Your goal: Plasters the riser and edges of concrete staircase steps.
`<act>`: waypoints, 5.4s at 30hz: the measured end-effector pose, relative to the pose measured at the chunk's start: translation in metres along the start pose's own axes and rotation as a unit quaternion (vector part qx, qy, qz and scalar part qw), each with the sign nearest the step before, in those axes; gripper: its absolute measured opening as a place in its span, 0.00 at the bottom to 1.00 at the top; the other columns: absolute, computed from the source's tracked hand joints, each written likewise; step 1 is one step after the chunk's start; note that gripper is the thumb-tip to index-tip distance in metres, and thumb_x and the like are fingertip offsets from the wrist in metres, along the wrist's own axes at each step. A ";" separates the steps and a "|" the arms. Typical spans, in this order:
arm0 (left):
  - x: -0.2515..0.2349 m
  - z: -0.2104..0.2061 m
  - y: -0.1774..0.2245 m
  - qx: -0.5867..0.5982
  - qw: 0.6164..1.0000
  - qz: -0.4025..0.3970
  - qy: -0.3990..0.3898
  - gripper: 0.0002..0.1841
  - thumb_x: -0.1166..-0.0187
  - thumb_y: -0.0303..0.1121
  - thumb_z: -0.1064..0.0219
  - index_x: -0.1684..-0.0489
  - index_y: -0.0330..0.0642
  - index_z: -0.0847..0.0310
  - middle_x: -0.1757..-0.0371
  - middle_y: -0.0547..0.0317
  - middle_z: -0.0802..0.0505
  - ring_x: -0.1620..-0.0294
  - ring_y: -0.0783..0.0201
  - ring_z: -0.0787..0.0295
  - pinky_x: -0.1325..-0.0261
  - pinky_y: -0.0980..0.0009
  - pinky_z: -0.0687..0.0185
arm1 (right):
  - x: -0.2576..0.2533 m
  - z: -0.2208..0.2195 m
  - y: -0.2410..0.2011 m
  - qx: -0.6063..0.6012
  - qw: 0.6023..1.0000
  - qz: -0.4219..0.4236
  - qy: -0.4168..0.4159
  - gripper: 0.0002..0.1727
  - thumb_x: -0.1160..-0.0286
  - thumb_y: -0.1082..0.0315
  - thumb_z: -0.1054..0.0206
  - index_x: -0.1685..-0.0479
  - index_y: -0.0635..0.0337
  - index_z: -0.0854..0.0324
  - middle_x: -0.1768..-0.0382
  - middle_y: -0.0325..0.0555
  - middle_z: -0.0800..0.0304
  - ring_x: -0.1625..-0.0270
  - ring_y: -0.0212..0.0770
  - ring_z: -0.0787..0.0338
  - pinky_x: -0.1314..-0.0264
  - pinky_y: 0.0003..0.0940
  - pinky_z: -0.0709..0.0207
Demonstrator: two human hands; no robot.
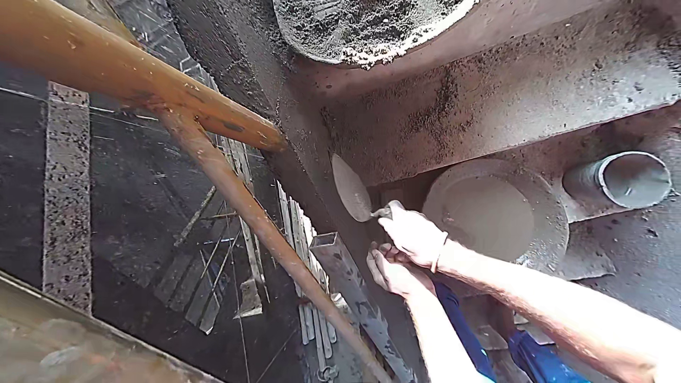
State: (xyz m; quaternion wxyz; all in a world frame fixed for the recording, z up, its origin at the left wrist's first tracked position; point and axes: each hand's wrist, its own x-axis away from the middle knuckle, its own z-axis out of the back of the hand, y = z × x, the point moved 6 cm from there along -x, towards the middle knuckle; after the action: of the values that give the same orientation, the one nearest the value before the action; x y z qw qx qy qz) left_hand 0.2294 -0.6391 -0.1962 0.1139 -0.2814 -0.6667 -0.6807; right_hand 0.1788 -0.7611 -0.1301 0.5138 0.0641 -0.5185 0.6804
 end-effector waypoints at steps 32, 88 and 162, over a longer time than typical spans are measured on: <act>0.005 0.030 0.017 0.068 0.994 -0.081 -0.001 0.13 0.06 0.31 0.56 0.42 0.37 0.26 0.77 0.66 0.19 0.87 0.78 0.24 0.84 0.85 0.28 | 0.020 -0.094 0.079 -0.202 0.973 -0.064 0.092 0.33 0.15 0.71 0.45 0.12 0.75 0.45 0.15 0.66 0.34 0.12 0.51 0.32 0.10 0.36 0.43; -0.030 -0.009 0.029 0.061 0.998 -0.003 0.028 0.13 0.06 0.32 0.54 0.43 0.39 0.23 0.77 0.64 0.20 0.88 0.77 0.27 0.87 0.85 0.33 | -0.138 0.038 -0.100 -0.291 0.903 0.160 0.273 0.29 0.15 0.58 0.34 0.15 0.47 0.31 0.33 0.53 0.13 0.41 0.55 0.09 0.45 0.60 0.16; -0.025 -0.032 0.043 0.073 0.993 -0.089 -0.013 0.13 0.08 0.28 0.56 0.50 0.42 0.22 0.88 0.72 0.31 0.93 0.79 0.37 0.90 0.84 0.39 | -0.174 0.014 -0.058 -0.263 0.951 0.090 0.132 0.30 0.17 0.61 0.32 0.15 0.38 0.28 0.34 0.55 0.12 0.41 0.56 0.10 0.42 0.62 0.17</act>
State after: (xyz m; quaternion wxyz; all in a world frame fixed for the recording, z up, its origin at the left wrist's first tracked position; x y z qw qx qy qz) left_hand 0.2647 -0.6798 -0.1718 0.0643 -0.2205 -0.7381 -0.6343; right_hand 0.2980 -0.8854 -0.1942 0.5127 -0.2107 -0.6103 0.5660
